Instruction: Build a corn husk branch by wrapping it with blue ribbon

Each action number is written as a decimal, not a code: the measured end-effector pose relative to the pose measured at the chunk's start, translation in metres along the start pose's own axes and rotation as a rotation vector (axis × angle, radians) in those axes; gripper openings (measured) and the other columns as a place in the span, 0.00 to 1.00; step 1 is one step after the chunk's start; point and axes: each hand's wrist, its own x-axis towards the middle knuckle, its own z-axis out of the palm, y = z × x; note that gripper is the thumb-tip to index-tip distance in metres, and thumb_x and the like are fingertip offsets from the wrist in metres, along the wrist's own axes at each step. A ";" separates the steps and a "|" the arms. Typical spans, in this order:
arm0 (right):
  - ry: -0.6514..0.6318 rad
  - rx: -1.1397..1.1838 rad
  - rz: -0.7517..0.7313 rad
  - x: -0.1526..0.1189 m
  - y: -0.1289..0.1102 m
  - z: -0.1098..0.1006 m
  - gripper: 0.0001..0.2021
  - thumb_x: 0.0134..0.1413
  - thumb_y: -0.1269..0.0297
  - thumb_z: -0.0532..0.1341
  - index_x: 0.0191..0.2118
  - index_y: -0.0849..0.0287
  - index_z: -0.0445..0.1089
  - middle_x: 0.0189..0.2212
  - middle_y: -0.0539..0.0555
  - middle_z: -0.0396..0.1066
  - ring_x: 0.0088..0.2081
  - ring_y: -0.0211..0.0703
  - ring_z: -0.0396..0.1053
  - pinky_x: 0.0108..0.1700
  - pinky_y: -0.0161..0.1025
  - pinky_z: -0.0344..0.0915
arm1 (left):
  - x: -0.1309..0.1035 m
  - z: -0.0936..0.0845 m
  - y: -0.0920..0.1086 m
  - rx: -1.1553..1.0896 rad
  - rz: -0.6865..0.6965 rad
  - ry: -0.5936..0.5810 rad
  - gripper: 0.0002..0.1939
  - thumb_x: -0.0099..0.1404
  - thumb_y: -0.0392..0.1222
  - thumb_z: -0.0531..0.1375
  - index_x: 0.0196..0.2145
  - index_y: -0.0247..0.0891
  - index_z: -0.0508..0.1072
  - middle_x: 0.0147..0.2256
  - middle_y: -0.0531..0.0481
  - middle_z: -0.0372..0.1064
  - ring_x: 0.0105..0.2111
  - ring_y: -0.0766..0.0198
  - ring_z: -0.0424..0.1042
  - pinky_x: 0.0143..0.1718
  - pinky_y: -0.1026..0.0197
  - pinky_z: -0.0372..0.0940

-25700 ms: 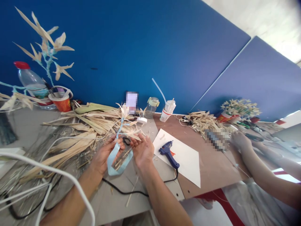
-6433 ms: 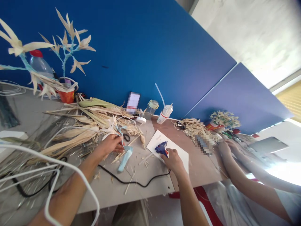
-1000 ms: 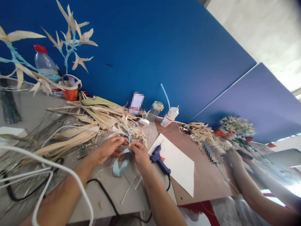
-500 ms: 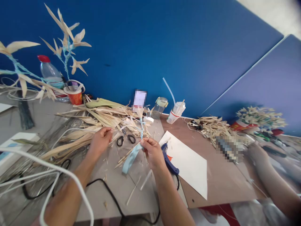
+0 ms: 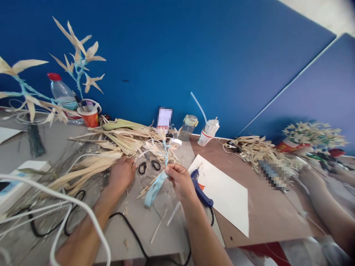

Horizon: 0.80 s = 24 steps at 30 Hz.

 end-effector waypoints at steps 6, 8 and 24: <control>0.015 0.013 -0.004 0.002 0.001 0.000 0.07 0.34 0.62 0.69 0.22 0.59 0.74 0.16 0.45 0.62 0.21 0.32 0.51 0.26 0.34 0.47 | 0.000 0.002 -0.002 -0.044 -0.021 0.036 0.13 0.63 0.38 0.53 0.40 0.36 0.75 0.39 0.38 0.73 0.42 0.49 0.71 0.45 0.53 0.63; 0.021 0.019 -0.004 0.003 0.002 0.000 0.07 0.34 0.62 0.69 0.22 0.59 0.74 0.16 0.45 0.62 0.21 0.32 0.51 0.26 0.34 0.47 | 0.001 0.001 -0.004 -0.061 -0.065 0.111 0.19 0.63 0.34 0.50 0.48 0.34 0.73 0.42 0.37 0.70 0.44 0.50 0.70 0.46 0.53 0.63; 0.045 0.037 -0.010 0.004 0.001 -0.002 0.07 0.34 0.62 0.69 0.23 0.59 0.75 0.18 0.45 0.64 0.22 0.32 0.52 0.27 0.34 0.48 | -0.012 0.004 0.013 0.014 0.209 0.115 0.14 0.59 0.32 0.55 0.29 0.42 0.81 0.49 0.41 0.71 0.51 0.43 0.62 0.51 0.42 0.52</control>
